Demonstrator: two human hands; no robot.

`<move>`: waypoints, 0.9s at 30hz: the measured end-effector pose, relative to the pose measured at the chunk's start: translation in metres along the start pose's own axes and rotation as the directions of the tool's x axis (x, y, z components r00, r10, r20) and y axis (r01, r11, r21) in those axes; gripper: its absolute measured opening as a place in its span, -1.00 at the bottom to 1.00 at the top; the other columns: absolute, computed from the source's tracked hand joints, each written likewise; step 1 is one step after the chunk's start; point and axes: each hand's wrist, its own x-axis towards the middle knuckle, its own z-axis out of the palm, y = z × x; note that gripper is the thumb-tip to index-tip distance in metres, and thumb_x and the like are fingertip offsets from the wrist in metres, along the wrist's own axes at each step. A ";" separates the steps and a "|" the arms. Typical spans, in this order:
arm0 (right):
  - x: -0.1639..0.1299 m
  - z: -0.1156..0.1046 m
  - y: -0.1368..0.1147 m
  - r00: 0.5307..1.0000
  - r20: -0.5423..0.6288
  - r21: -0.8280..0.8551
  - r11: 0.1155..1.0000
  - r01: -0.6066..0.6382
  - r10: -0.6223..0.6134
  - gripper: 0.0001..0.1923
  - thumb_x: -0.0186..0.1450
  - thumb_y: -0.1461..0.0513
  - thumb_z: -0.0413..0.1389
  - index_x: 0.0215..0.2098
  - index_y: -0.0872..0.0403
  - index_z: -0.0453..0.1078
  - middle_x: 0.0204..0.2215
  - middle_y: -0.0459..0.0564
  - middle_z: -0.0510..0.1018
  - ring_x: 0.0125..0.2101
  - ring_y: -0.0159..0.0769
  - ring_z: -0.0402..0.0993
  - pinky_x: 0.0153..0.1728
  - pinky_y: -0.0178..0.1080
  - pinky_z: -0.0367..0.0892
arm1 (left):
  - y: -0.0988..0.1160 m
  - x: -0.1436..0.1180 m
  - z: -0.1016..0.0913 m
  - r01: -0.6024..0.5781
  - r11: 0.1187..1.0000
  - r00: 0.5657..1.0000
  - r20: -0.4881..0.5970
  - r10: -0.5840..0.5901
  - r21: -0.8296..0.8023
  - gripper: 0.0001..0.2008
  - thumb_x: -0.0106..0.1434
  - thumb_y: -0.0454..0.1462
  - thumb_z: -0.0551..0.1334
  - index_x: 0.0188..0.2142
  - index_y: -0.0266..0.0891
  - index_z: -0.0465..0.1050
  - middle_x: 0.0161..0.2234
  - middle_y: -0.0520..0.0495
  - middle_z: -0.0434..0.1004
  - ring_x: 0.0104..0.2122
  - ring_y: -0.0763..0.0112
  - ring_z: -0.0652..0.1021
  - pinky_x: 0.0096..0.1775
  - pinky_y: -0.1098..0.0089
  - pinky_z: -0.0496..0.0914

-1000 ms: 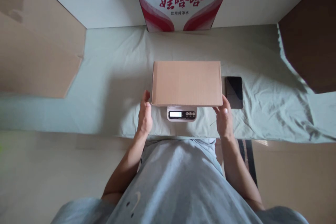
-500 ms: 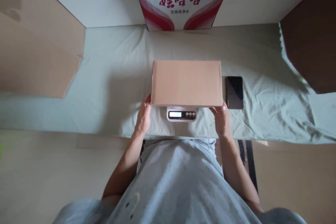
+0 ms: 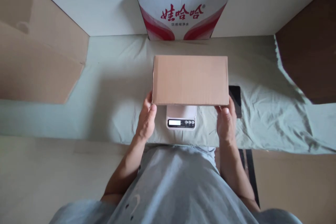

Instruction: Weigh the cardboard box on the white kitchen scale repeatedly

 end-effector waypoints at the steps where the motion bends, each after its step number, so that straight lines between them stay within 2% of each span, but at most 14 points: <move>1: 0.008 0.002 0.000 1.000 -0.011 -0.005 1.000 0.023 -0.023 -0.39 0.26 -0.14 -0.03 0.21 -0.13 0.22 0.23 -0.01 0.35 0.28 -0.02 0.21 0.30 0.23 0.05 | 0.003 0.009 0.001 -0.021 1.000 1.000 0.000 0.021 -0.004 -0.38 0.31 0.10 -0.01 0.28 -0.05 0.09 0.32 -0.14 0.20 0.31 0.12 0.26 0.29 0.07 0.19; 7: 0.057 0.018 0.002 0.991 -0.040 0.000 0.992 0.129 -0.129 -0.39 0.28 -0.12 -0.05 0.23 -0.14 0.17 0.17 0.00 0.39 0.28 -0.05 0.21 0.29 0.22 0.07 | 0.006 0.063 0.010 -0.103 0.992 0.995 -0.023 0.102 -0.066 -0.40 0.29 0.09 0.06 0.25 -0.05 0.13 0.29 -0.12 0.24 0.30 0.14 0.27 0.31 0.07 0.14; 12: 0.082 0.028 0.012 0.993 -0.040 0.015 0.994 0.112 -0.111 -0.39 0.27 -0.11 -0.01 0.23 -0.14 0.16 0.23 -0.01 0.34 0.29 -0.05 0.21 0.31 0.21 0.04 | -0.006 0.090 0.017 -0.061 0.996 0.997 -0.044 0.058 -0.060 -0.40 0.30 0.08 0.06 0.25 -0.08 0.10 0.30 -0.16 0.24 0.29 0.17 0.29 0.30 0.07 0.15; 15: 0.085 0.031 0.016 0.998 -0.018 -0.027 0.998 0.061 -0.062 -0.41 0.30 -0.08 -0.03 0.24 -0.10 0.15 0.24 0.01 0.34 0.29 -0.06 0.19 0.32 0.21 0.02 | -0.013 0.096 0.019 -0.003 1.000 0.998 -0.067 0.002 -0.018 -0.38 0.28 0.12 0.05 0.23 -0.10 0.13 0.27 -0.18 0.28 0.26 0.16 0.33 0.28 0.07 0.18; 21: 0.082 0.036 0.020 0.999 0.028 -0.110 0.993 -0.037 0.040 -0.43 0.32 -0.06 -0.05 0.25 -0.08 0.17 0.23 0.05 0.36 0.28 -0.08 0.22 0.31 0.13 0.10 | -0.027 0.098 0.020 0.097 0.991 0.991 -0.105 -0.087 0.089 -0.41 0.30 0.11 0.02 0.21 -0.12 0.19 0.23 -0.19 0.35 0.23 0.17 0.37 0.26 0.12 0.25; 24: 0.082 0.035 0.033 0.996 0.026 -0.102 0.991 -0.085 0.088 -0.40 0.31 -0.08 -0.04 0.26 -0.08 0.16 0.27 0.04 0.31 0.31 -0.09 0.16 0.33 0.13 0.07 | -0.040 0.097 0.019 0.126 0.984 0.987 -0.118 -0.111 0.126 -0.42 0.32 0.10 -0.02 0.21 -0.11 0.21 0.23 -0.18 0.35 0.23 0.20 0.38 0.25 0.13 0.27; 27: 0.083 0.032 0.049 0.997 -0.003 -0.105 0.991 -0.077 0.077 -0.41 0.36 -0.08 -0.17 0.28 -0.06 0.11 0.30 0.06 0.27 0.30 -0.13 0.19 0.30 0.11 0.14 | -0.055 0.096 0.016 0.121 0.979 0.984 -0.147 -0.096 0.166 -0.41 0.36 0.08 -0.11 0.22 -0.16 0.20 0.23 -0.21 0.35 0.22 0.19 0.39 0.25 0.09 0.28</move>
